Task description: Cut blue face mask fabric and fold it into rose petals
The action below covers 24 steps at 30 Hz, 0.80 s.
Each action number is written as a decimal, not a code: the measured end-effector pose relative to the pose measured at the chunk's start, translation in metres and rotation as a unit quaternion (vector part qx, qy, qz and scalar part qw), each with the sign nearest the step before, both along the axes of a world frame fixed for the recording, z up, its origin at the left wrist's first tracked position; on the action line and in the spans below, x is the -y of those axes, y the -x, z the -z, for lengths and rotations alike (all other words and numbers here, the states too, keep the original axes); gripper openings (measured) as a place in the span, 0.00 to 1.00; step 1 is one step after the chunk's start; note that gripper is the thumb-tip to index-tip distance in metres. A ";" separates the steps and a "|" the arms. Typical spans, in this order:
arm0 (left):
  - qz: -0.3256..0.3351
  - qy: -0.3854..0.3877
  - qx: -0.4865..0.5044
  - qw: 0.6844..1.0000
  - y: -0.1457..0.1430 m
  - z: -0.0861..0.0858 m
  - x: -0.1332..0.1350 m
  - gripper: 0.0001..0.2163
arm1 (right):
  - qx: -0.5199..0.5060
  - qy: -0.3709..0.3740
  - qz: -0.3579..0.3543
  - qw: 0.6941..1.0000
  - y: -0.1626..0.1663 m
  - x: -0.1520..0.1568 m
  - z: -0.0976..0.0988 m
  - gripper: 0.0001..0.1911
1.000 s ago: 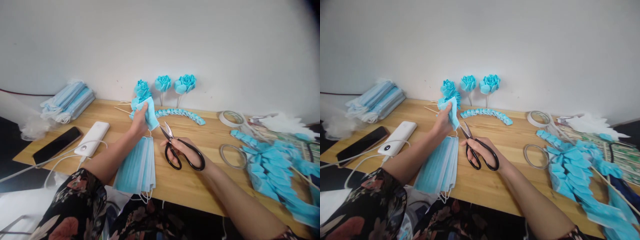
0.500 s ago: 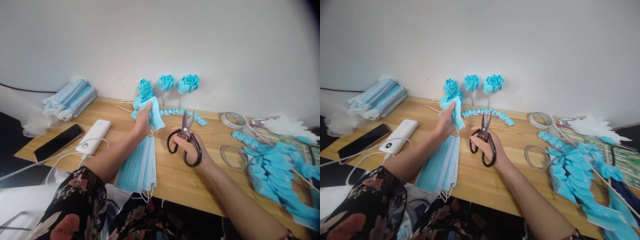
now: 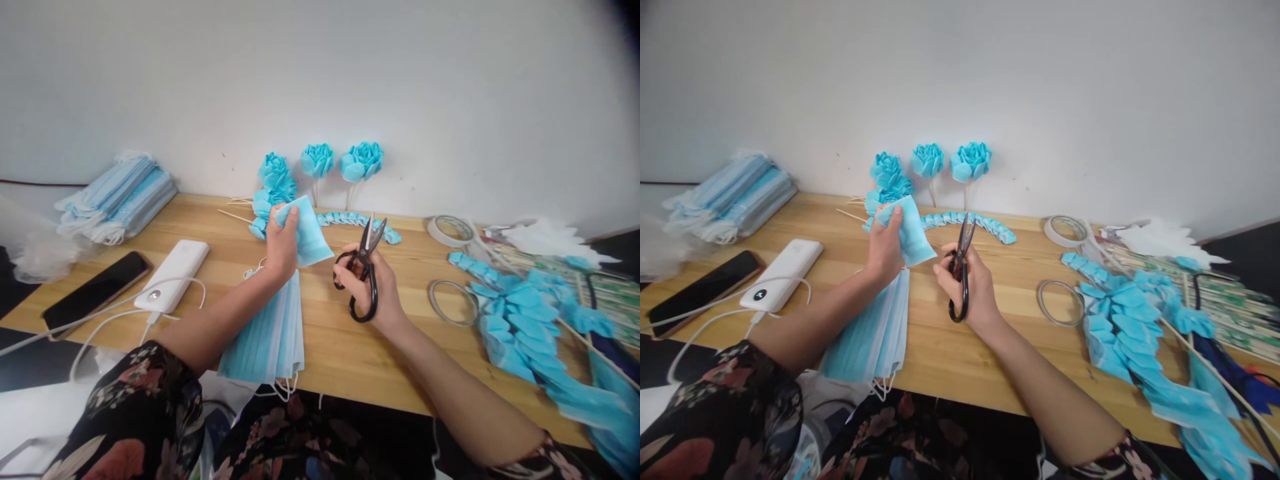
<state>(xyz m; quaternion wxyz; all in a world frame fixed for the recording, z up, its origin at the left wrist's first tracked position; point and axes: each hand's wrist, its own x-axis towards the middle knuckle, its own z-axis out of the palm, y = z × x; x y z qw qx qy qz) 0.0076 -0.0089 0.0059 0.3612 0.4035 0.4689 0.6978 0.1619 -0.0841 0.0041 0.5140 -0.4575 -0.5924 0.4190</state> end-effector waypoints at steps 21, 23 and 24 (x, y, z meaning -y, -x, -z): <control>0.013 -0.040 -0.079 0.996 -0.005 0.008 0.007 0.09 | -0.047 0.047 -0.018 0.998 0.001 -0.004 0.009 0.19; 0.015 -0.041 -0.082 0.996 -0.006 0.008 0.008 0.09 | -0.048 0.047 -0.016 0.998 0.002 -0.004 0.008 0.18; 0.015 -0.040 -0.080 0.996 -0.006 0.008 0.009 0.09 | -0.051 0.048 -0.014 0.997 0.002 -0.003 0.008 0.17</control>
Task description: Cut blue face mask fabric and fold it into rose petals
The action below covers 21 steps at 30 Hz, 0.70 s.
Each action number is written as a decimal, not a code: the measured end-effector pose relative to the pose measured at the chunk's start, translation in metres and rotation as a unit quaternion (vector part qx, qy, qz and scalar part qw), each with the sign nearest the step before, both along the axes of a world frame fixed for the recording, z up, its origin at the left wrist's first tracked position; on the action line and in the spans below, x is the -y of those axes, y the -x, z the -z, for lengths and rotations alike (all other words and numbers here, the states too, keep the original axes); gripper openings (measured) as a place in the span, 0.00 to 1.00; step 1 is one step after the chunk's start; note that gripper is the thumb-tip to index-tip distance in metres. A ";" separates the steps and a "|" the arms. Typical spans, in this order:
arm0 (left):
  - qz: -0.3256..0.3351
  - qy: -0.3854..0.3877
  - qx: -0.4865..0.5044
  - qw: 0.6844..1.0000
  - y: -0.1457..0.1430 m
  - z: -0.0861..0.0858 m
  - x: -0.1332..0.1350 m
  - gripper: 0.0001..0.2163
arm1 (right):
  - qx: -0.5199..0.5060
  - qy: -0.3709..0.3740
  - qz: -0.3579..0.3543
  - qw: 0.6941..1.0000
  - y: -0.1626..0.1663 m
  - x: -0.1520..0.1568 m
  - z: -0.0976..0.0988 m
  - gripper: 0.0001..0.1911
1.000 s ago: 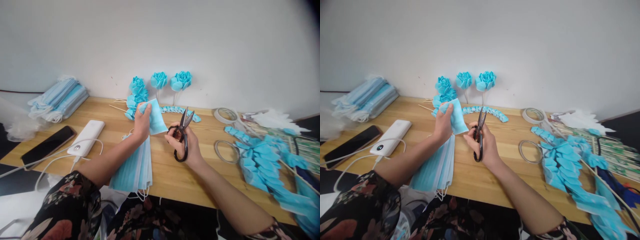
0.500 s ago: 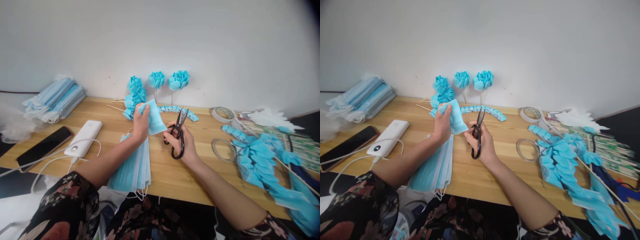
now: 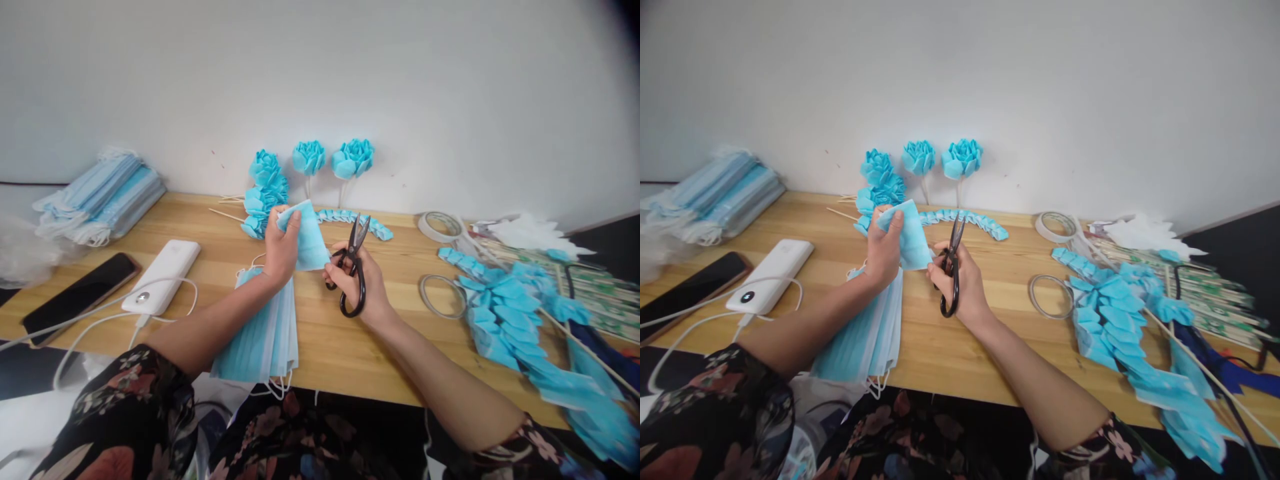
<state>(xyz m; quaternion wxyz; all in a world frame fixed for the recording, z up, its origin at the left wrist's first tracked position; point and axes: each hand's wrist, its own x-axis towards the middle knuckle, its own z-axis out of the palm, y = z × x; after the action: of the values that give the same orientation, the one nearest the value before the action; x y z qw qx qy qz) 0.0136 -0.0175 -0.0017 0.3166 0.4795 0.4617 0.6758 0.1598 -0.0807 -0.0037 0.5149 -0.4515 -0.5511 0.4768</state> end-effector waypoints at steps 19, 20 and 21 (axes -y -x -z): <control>0.013 0.016 -0.023 1.000 -0.001 0.004 -0.001 0.10 | -0.093 -0.016 -0.046 0.994 0.002 0.005 -0.014 0.28; 0.021 0.013 -0.023 0.999 -0.001 0.004 -0.001 0.10 | -0.096 -0.019 -0.048 0.994 0.002 0.005 -0.013 0.29; 0.029 0.010 -0.023 0.999 -0.002 0.004 0.000 0.10 | -0.098 -0.022 -0.049 0.994 0.003 0.004 -0.012 0.29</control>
<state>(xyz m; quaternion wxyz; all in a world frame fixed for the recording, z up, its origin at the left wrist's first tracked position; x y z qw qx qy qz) 0.0151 -0.0172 -0.0054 0.3303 0.5049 0.4612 0.6506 0.1570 -0.0850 0.0087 0.5521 -0.3638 -0.5300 0.5311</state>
